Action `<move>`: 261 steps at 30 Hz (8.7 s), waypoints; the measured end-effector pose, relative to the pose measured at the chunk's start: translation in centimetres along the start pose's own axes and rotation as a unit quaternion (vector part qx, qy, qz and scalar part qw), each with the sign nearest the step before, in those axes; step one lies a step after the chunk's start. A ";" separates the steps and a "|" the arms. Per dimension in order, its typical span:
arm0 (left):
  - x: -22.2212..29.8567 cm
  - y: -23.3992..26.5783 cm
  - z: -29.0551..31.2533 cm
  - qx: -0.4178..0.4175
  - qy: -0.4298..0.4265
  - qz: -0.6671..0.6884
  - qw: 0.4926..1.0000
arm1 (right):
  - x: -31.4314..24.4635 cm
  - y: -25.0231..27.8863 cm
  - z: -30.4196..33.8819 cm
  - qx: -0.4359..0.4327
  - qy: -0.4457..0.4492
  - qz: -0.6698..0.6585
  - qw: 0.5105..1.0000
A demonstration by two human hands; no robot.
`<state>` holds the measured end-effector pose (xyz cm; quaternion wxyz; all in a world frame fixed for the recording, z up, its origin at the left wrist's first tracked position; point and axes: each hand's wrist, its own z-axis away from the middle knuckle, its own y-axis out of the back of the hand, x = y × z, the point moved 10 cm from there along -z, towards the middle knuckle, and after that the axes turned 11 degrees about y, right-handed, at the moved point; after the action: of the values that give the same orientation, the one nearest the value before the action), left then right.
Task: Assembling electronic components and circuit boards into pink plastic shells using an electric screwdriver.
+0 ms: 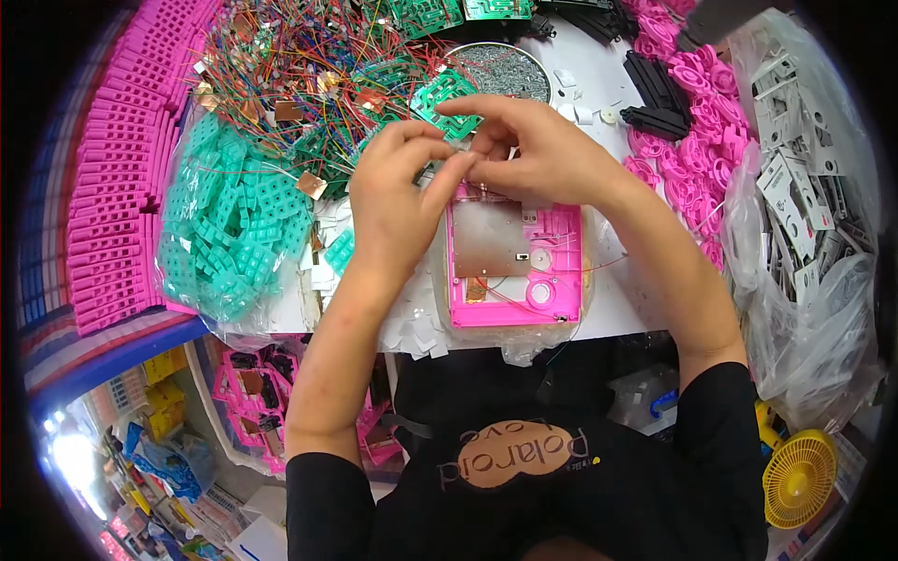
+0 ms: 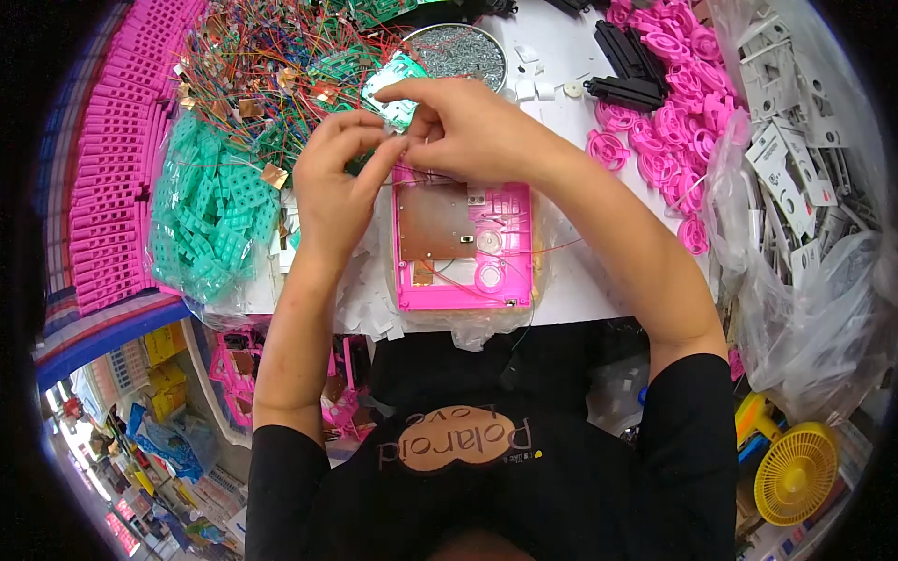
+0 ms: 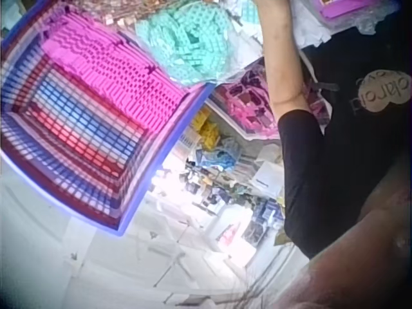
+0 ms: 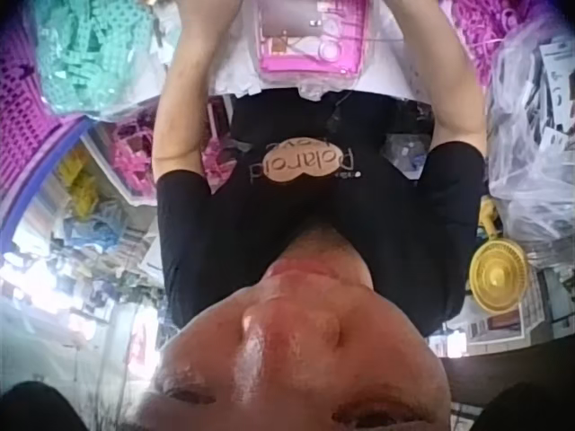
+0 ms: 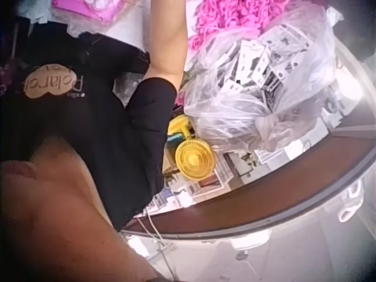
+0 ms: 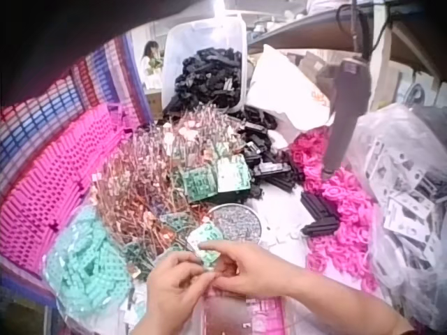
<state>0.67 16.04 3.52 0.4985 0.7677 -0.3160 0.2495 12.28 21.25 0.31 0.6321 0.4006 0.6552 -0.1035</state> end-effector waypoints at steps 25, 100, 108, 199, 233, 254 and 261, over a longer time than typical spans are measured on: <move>4.4 -2.3 -0.9 -0.093 -0.169 -0.125 0.973 | -2.3 -0.9 6.6 -0.020 -0.008 0.427 0.904; 7.0 -12.2 0.2 -0.427 -0.132 -0.243 0.861 | -5.8 -2.4 9.6 0.017 0.150 0.443 0.884; 6.7 -13.1 1.0 -0.474 -0.274 -0.257 0.796 | -4.7 -1.2 10.3 0.059 0.151 0.360 0.919; 3.6 -2.0 3.1 -0.100 -0.113 0.007 0.989 | 2.9 15.8 10.1 0.088 -0.059 0.601 0.792; 4.3 -2.0 1.2 -0.250 -0.171 -0.077 0.950 | -5.9 -0.9 9.4 0.042 0.116 0.347 0.930; 4.8 -3.5 1.2 -0.315 -0.199 -0.064 0.926 | -5.9 -1.4 8.2 -0.021 0.125 0.320 0.939; 5.9 -4.4 2.1 -0.336 -0.237 -0.196 0.890 | -6.3 -2.3 7.7 -0.068 0.110 0.385 0.914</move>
<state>8.01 14.04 4.21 0.6758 0.6369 -0.3328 -0.1641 15.78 12.28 3.79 0.5726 0.5869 0.5212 0.2368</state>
